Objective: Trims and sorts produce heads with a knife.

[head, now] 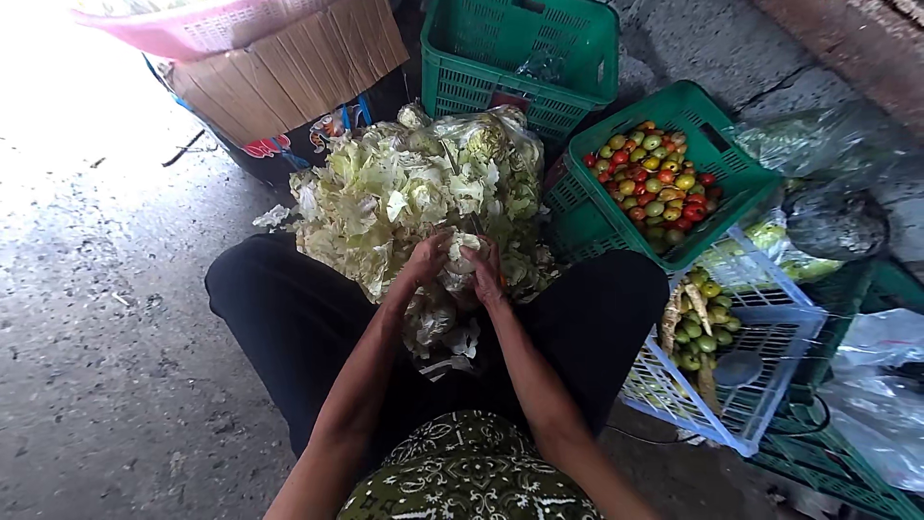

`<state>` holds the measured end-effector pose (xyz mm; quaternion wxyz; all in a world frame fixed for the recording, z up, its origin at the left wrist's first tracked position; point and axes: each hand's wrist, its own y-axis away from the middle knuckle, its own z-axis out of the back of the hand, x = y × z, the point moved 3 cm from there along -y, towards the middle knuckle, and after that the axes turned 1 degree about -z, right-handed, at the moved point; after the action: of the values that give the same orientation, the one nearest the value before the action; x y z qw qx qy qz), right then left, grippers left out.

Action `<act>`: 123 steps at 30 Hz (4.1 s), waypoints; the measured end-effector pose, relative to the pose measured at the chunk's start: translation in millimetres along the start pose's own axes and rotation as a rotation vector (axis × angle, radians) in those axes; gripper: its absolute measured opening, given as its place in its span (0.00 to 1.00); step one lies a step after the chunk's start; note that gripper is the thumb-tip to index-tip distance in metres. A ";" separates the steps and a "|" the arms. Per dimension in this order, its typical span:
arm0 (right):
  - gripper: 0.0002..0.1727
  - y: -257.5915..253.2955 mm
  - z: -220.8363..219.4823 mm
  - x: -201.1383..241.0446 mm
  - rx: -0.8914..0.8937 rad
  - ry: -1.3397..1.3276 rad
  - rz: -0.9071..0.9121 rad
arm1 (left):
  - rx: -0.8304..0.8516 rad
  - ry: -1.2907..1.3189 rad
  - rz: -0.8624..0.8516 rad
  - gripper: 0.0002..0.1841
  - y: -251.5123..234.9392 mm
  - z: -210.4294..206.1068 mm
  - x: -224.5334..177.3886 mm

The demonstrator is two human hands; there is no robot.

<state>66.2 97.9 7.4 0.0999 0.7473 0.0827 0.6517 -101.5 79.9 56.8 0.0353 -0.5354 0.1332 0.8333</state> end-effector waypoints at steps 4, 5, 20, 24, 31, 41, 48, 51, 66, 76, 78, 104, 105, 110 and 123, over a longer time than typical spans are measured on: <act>0.40 -2.4 6.0 9.4 0.086 0.172 0.048 | -0.018 -0.084 -0.096 0.27 -10.4 -5.6 6.0; 0.39 -3.6 7.2 12.6 0.105 0.208 0.044 | -0.012 -0.110 -0.118 0.26 -12.6 -6.0 6.7; 0.23 -4.5 -3.9 3.1 0.139 -0.284 -0.352 | -0.046 -0.300 -0.079 0.13 -4.4 -1.8 -0.2; 0.33 -3.9 -1.6 0.8 0.141 -0.583 -0.443 | -0.099 -0.103 0.092 0.18 -18.0 15.9 -5.6; 0.31 -2.0 1.2 5.2 0.158 -0.497 -0.418 | -0.360 -0.291 0.041 0.30 -18.4 28.9 0.6; 0.33 5.4 -13.8 7.0 0.156 -0.556 -0.339 | -0.338 0.447 0.192 0.25 -13.4 3.3 5.1; 0.35 -1.4 -8.4 4.4 0.139 -0.400 -0.229 | -0.156 0.466 0.153 0.27 -0.6 4.4 2.6; 0.33 0.7 -12.0 8.4 0.064 -0.326 -0.177 | -0.208 0.403 0.071 0.23 -3.1 4.3 1.6; 0.31 2.1 -17.5 -10.8 -0.042 -0.347 -0.232 | -0.430 0.142 0.192 0.17 -7.5 -5.7 1.6; 0.28 -2.5 -12.1 -13.0 0.012 -0.169 -0.284 | -0.349 0.417 0.193 0.18 -13.8 -6.3 11.5; 0.25 -4.2 -10.9 -11.6 0.010 -0.209 -0.328 | -0.438 0.476 0.135 0.13 -27.3 -6.6 29.2; 0.25 3.5 -23.4 1.8 0.063 -0.276 -0.317 | -0.506 0.482 0.112 0.11 -26.2 8.9 17.7; 0.23 6.0 -26.8 3.7 0.058 -0.362 -0.358 | -0.576 0.521 0.144 0.11 -25.5 10.9 20.7; 0.25 8.1 -24.6 17.1 -0.005 -0.572 -0.410 | -0.589 0.038 0.321 0.22 -15.1 33.1 17.0; 0.29 4.2 -25.6 20.7 -0.053 -0.660 -0.252 | -0.193 0.216 0.008 0.25 1.3 3.3 3.9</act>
<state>43.7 100.2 31.6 0.2204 0.8986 0.1207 0.3596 -106.3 79.2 54.9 -0.0342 -0.6225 0.0578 0.7797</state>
